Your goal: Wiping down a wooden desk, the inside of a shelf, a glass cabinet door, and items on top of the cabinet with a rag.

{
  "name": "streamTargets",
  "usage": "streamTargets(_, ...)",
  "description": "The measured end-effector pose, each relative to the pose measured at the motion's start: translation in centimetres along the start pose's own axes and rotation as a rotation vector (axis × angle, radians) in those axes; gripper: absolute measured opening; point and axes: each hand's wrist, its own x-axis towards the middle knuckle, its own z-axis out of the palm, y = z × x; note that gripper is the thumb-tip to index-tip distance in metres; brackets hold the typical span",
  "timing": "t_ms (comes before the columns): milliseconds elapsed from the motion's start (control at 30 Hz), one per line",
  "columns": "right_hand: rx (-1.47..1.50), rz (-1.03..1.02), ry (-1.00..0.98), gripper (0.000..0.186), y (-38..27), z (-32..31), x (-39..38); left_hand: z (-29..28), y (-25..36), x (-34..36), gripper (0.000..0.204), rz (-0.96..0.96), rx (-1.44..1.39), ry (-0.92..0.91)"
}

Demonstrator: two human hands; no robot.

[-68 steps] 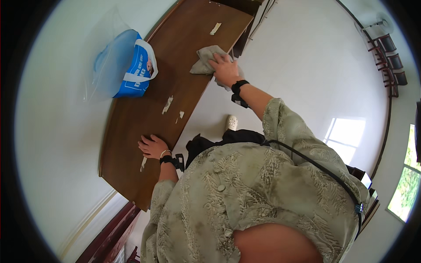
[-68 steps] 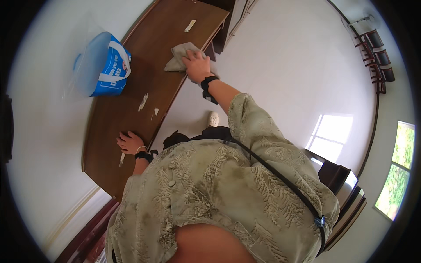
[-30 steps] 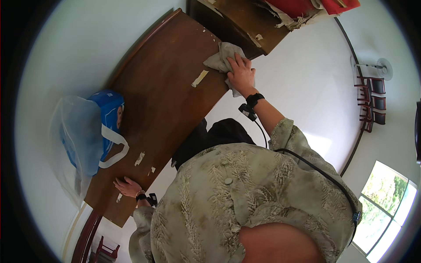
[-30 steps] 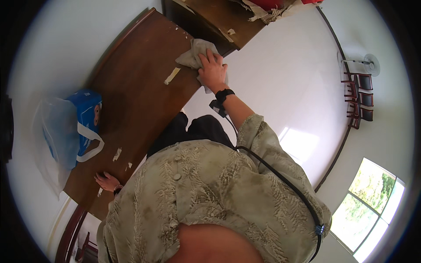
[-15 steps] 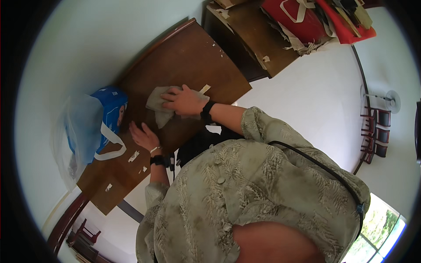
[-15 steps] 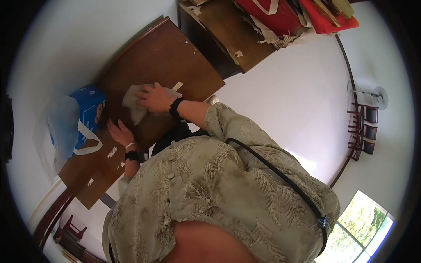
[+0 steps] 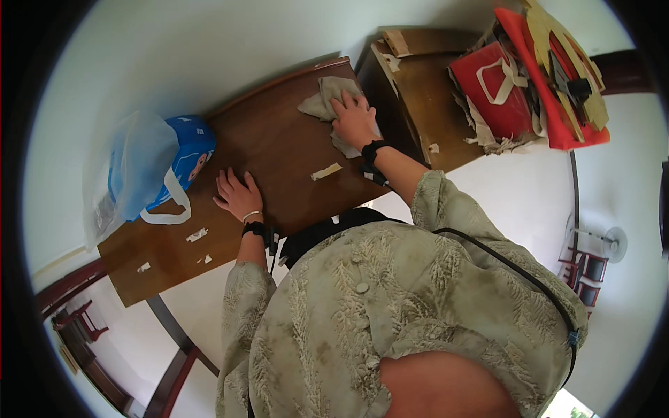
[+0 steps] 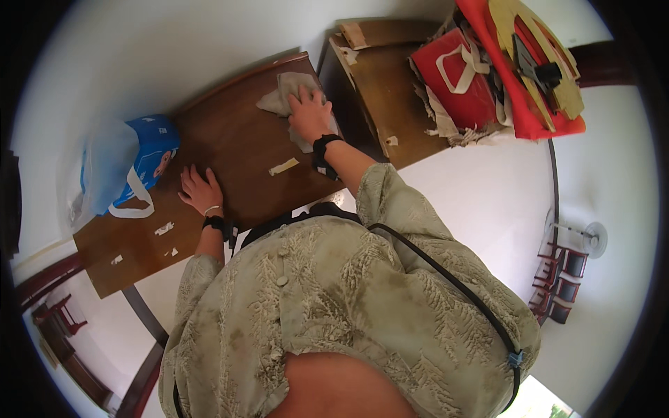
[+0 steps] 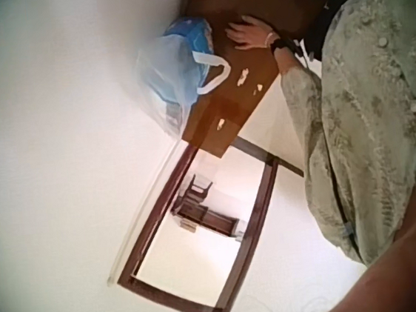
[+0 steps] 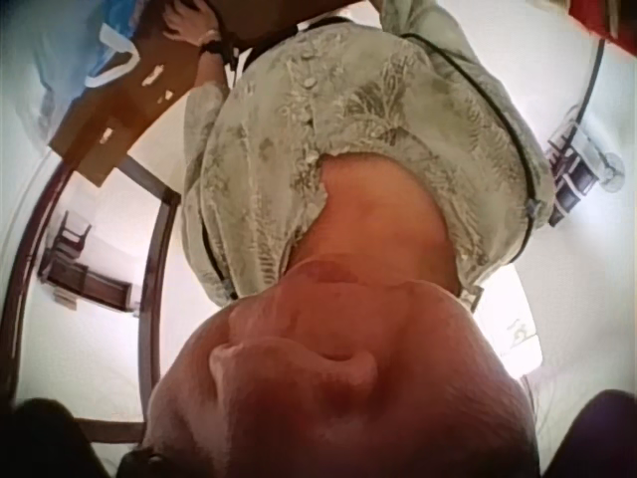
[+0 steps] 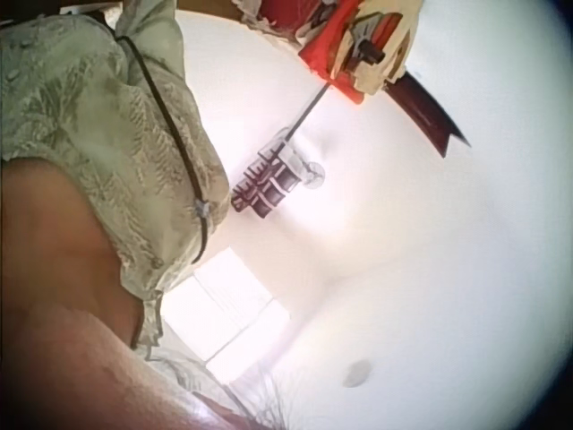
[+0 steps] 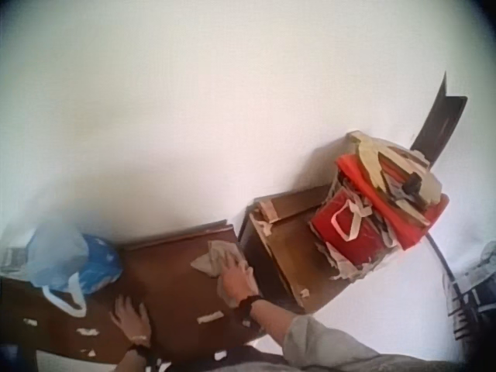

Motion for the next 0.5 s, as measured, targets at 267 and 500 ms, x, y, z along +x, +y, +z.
streamTargets(267, -0.033, -0.623, -0.103, 0.059, -10.4, 1.9, -0.6, 0.0, -0.1, 0.1, 0.045, 0.031, 0.051, 0.009)
streamTargets(500, 0.029, -0.767, -0.036, 0.055, -14.7, 2.2, 2.4, -0.3, -0.2, 0.0, 0.044, 0.017, 0.034, 0.006)
